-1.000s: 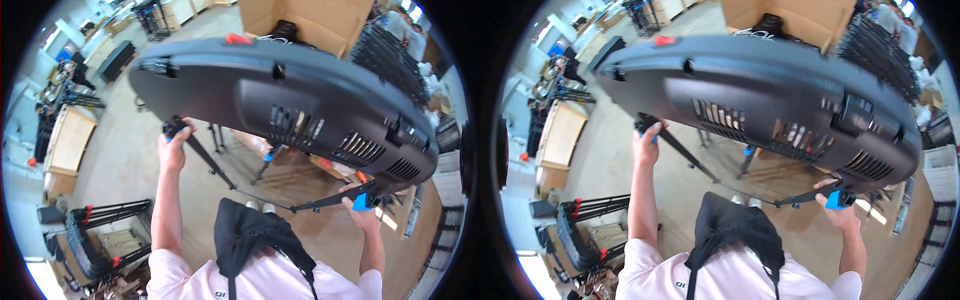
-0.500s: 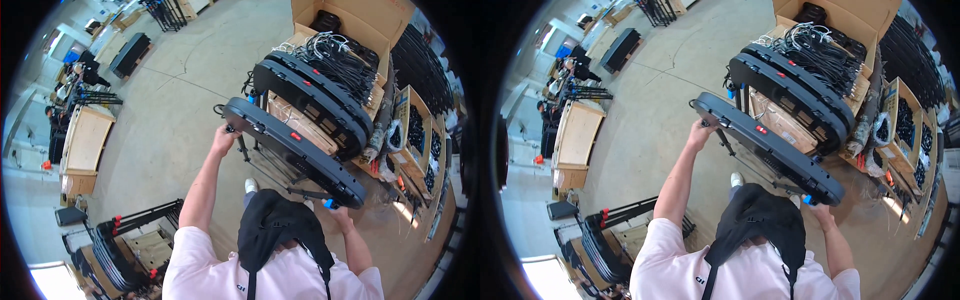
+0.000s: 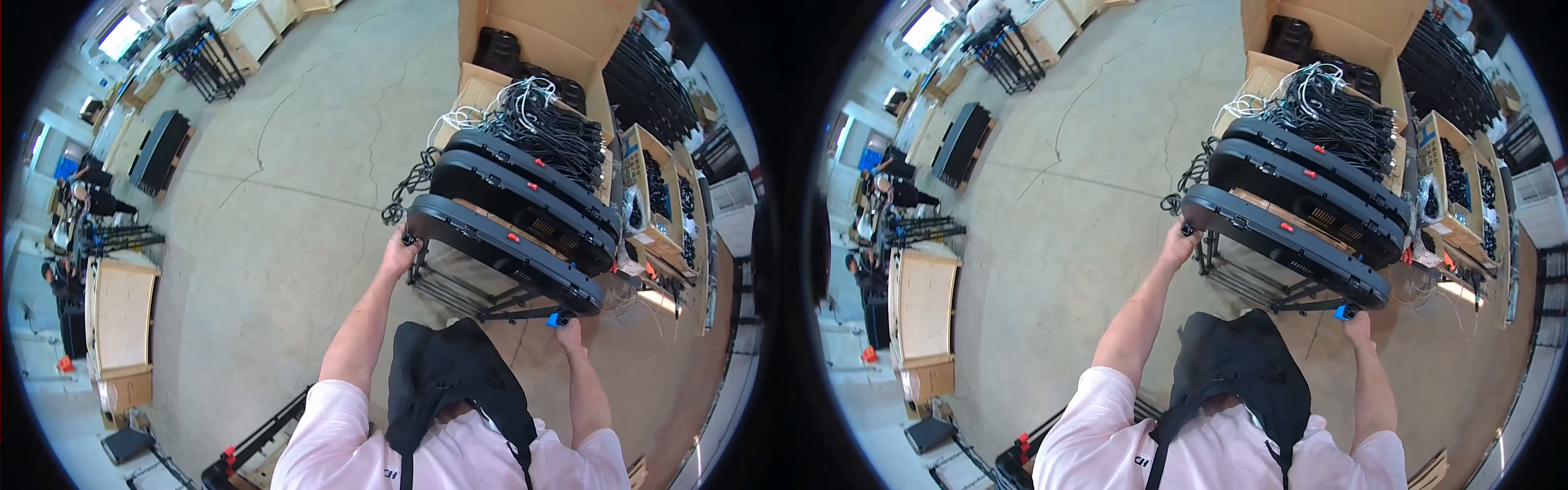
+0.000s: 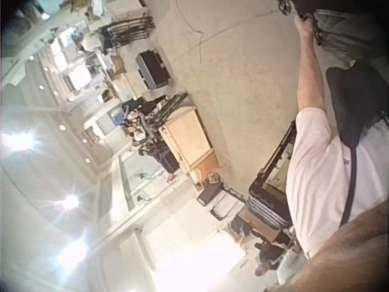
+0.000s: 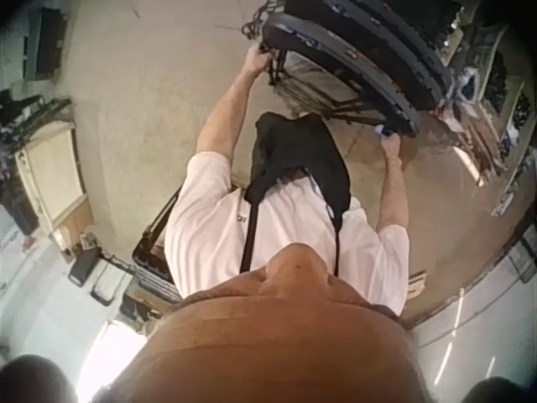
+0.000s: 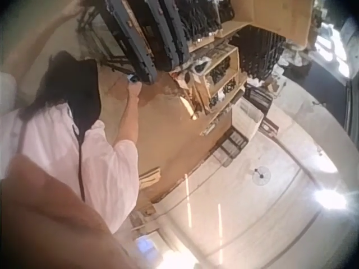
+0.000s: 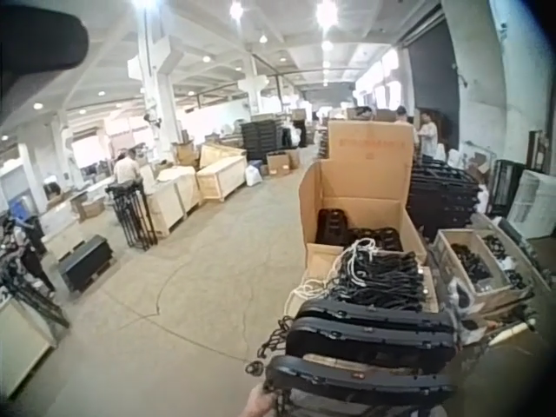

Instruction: Assemble the main body of a leaf blower by connecting internal parts and using an electric screwdriver to fasten the casing.

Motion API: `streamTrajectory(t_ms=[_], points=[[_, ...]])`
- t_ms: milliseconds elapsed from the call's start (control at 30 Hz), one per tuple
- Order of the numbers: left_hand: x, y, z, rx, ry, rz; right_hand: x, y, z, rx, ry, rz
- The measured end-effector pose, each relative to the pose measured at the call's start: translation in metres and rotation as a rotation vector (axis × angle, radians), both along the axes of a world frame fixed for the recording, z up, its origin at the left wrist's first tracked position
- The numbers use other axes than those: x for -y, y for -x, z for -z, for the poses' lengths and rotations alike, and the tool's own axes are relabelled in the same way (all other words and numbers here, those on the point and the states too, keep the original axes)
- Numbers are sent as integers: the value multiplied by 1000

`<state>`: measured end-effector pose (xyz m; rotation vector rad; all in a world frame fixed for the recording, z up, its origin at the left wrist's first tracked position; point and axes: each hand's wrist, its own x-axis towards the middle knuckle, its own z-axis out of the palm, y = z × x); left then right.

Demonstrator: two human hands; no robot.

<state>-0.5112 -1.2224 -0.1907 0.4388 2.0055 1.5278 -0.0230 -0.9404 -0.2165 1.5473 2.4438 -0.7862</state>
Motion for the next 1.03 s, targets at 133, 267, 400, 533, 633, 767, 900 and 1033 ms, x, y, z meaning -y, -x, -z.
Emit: streamTrajectory(t_ms=[133, 267, 400, 533, 633, 767, 900, 1033], points=[[-36, 21, -28, 97, 148, 317, -42, -29, 19, -292, 45, 115], [-18, 78, -9, 375, 65, 385, -63, 20, -10, -722, 851, 898], [-53, 84, -10, 548, 194, 253, -70, 22, -6, -979, 1202, 864], [-92, 94, 12, 745, 202, 209, -77, 6, 20, -1107, 1229, 749], [-112, 94, -11, 985, 189, 247, -75, 4, 17, -1139, 1179, 759], [-124, 95, -36, 1007, 146, 340, -90, -1, 14, -1232, 1215, 681], [-128, 101, -33, 896, 158, 431, -90, 28, 8, -1265, 903, 730], [-110, 108, 16, 1004, 21, 327, -109, 25, -23, -1235, 1132, 655]])
